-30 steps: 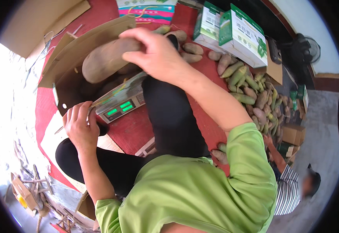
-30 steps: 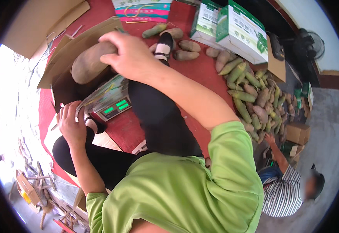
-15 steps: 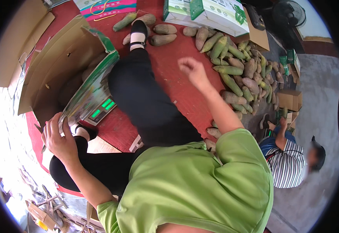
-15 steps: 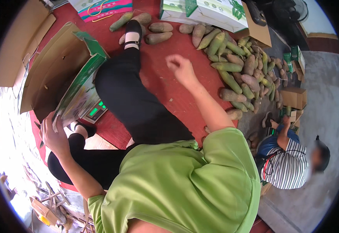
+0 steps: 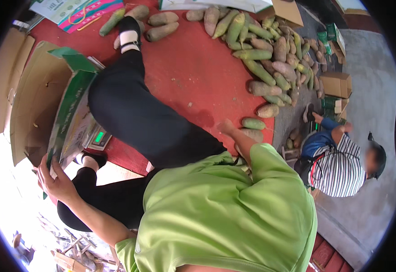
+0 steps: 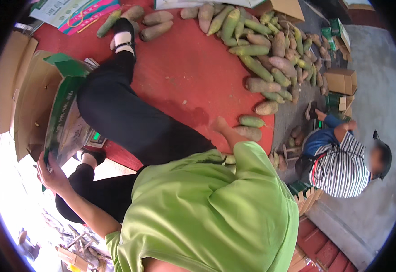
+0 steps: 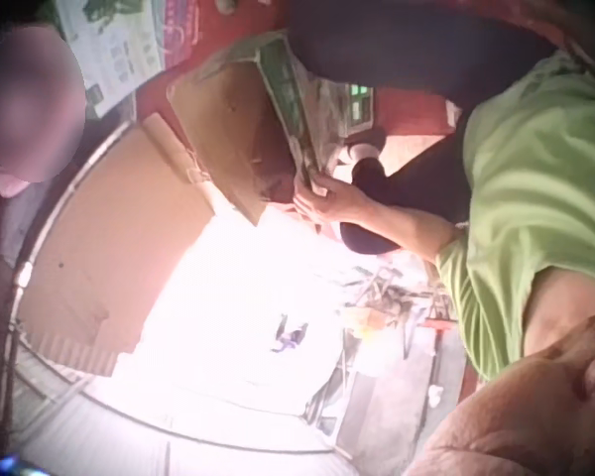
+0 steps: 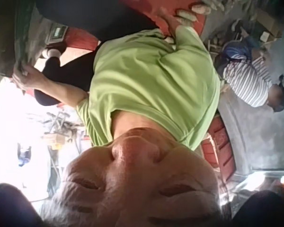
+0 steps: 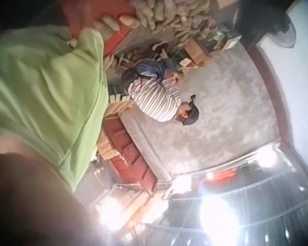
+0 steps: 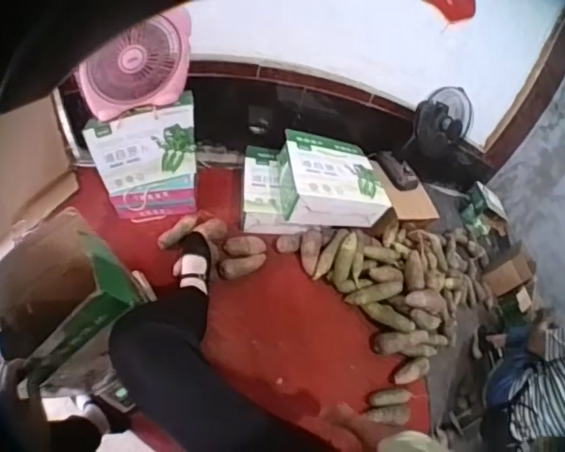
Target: Place green radishes into a cardboard box on a scale and check the weight.
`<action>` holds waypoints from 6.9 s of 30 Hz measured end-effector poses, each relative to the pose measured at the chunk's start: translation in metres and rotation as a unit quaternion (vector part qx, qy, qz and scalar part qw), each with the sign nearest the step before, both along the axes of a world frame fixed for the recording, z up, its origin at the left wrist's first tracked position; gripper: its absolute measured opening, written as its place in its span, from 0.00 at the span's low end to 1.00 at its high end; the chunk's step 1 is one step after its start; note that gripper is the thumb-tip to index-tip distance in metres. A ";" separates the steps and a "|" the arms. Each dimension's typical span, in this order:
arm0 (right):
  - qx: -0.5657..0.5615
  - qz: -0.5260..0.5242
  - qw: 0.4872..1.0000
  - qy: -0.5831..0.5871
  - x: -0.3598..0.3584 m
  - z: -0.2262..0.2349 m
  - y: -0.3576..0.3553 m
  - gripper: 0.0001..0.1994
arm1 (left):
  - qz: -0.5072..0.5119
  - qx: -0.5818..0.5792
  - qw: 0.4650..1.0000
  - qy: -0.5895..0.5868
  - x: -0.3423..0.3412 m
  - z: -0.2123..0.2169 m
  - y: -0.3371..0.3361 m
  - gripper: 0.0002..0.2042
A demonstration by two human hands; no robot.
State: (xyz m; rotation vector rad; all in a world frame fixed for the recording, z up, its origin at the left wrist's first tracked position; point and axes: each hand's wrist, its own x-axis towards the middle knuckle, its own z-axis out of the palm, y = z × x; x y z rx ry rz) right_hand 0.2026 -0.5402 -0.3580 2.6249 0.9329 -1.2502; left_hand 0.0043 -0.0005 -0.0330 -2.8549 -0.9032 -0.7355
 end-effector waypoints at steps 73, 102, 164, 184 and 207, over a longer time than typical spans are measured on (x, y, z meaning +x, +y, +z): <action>0.527 -0.338 0.780 -0.017 0.164 0.223 0.166 0.25 | 0.032 -0.032 0.999 -0.009 -0.007 0.029 -0.026 0.12; 0.629 -0.172 0.753 0.088 0.127 0.299 0.391 0.18 | 0.038 -0.057 0.998 -0.009 -0.008 0.028 -0.020 0.11; -0.204 0.057 0.977 -0.019 -0.038 0.021 -0.097 0.14 | 0.055 0.007 0.998 0.001 -0.006 0.003 -0.019 0.08; -0.076 -0.130 0.984 -0.098 0.034 0.075 -0.044 0.18 | 0.023 0.014 1.000 -0.007 -0.005 0.016 -0.022 0.09; 0.462 -0.482 0.744 -0.023 0.156 0.061 0.166 0.18 | 0.010 -0.077 0.997 0.006 -0.009 0.023 -0.025 0.12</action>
